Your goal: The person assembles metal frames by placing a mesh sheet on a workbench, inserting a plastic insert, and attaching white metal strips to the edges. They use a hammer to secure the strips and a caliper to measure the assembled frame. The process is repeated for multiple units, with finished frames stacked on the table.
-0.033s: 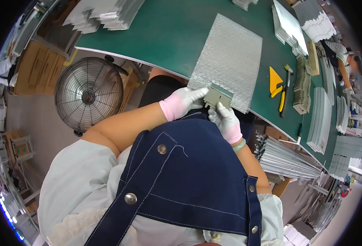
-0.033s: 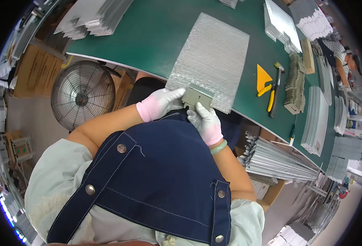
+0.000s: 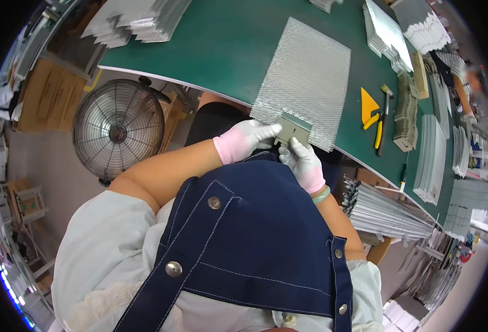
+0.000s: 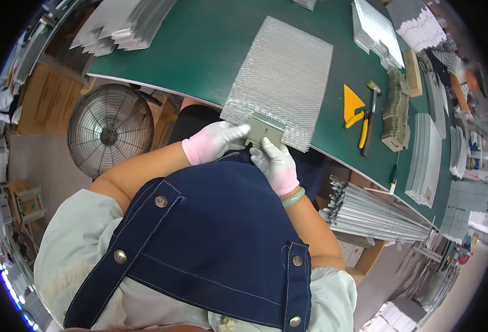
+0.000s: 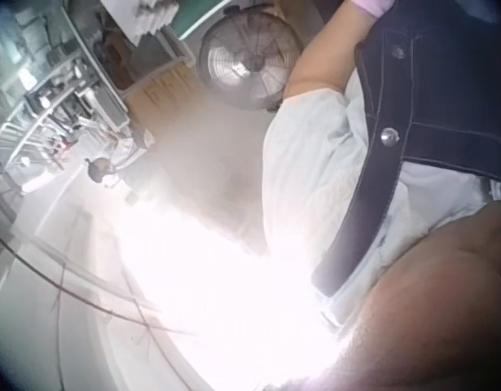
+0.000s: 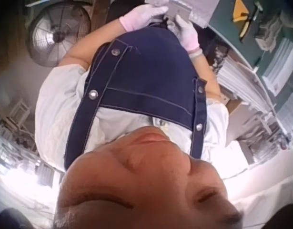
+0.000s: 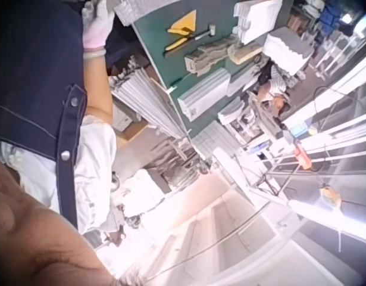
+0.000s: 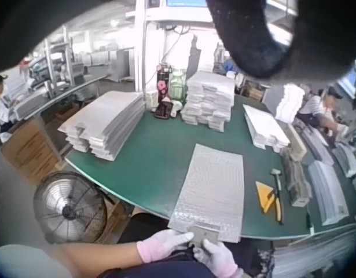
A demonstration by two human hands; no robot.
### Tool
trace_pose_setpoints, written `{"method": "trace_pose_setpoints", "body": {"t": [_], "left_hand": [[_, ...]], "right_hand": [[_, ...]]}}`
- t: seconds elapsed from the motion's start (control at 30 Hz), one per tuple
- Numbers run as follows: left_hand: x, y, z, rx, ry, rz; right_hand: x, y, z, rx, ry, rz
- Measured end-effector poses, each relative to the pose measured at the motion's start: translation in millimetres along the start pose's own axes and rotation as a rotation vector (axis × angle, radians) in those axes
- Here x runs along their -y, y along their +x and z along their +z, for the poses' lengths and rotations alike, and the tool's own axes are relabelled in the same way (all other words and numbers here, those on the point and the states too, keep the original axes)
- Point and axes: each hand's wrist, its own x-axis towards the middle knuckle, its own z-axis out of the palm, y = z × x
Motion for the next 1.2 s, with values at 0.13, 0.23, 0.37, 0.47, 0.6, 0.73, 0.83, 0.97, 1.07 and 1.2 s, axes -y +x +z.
{"method": "trace_pose_setpoints", "body": {"t": [0.13, 0.23, 0.37, 0.47, 0.6, 0.73, 0.83, 0.97, 1.07, 1.2], "left_hand": [[-18, -6, 21, -0.237, 0.262, -0.128], [-18, -7, 21, -0.24, 0.197, -0.115], [-18, -7, 18, -0.184, 0.105, -0.123], [-13, -8, 14, -0.13, -0.045, -0.115], [-8, -5, 10, -0.129, -0.076, -0.127], [-9, -8, 26, -0.197, -0.1, -0.132], [-16, -13, 20, -0.023, -0.062, -0.19], [-112, -33, 32, 0.043, 1.024, -0.231], [-126, 26, 27, -0.034, 1.765, 0.502], [-102, 88, 15, 0.177, 2.017, 0.887]], "right_hand": [[5, -6, 2, -0.029, -0.075, -0.034], [4, -6, -5, -0.183, -0.005, -0.205], [2, -2, -30, 0.011, 0.079, -0.285], [8, -3, -25, 0.124, 0.264, -0.152], [8, -6, -25, 0.142, 0.277, -0.157], [6, -8, -20, -0.21, -0.184, -0.326], [14, -9, -26, -0.211, -0.263, -0.278], [20, -23, -53, 0.02, -0.195, 0.157], [11, -8, -33, 0.121, -0.405, 0.109], [1, 3, -1, 0.068, -0.225, 0.039]]}}
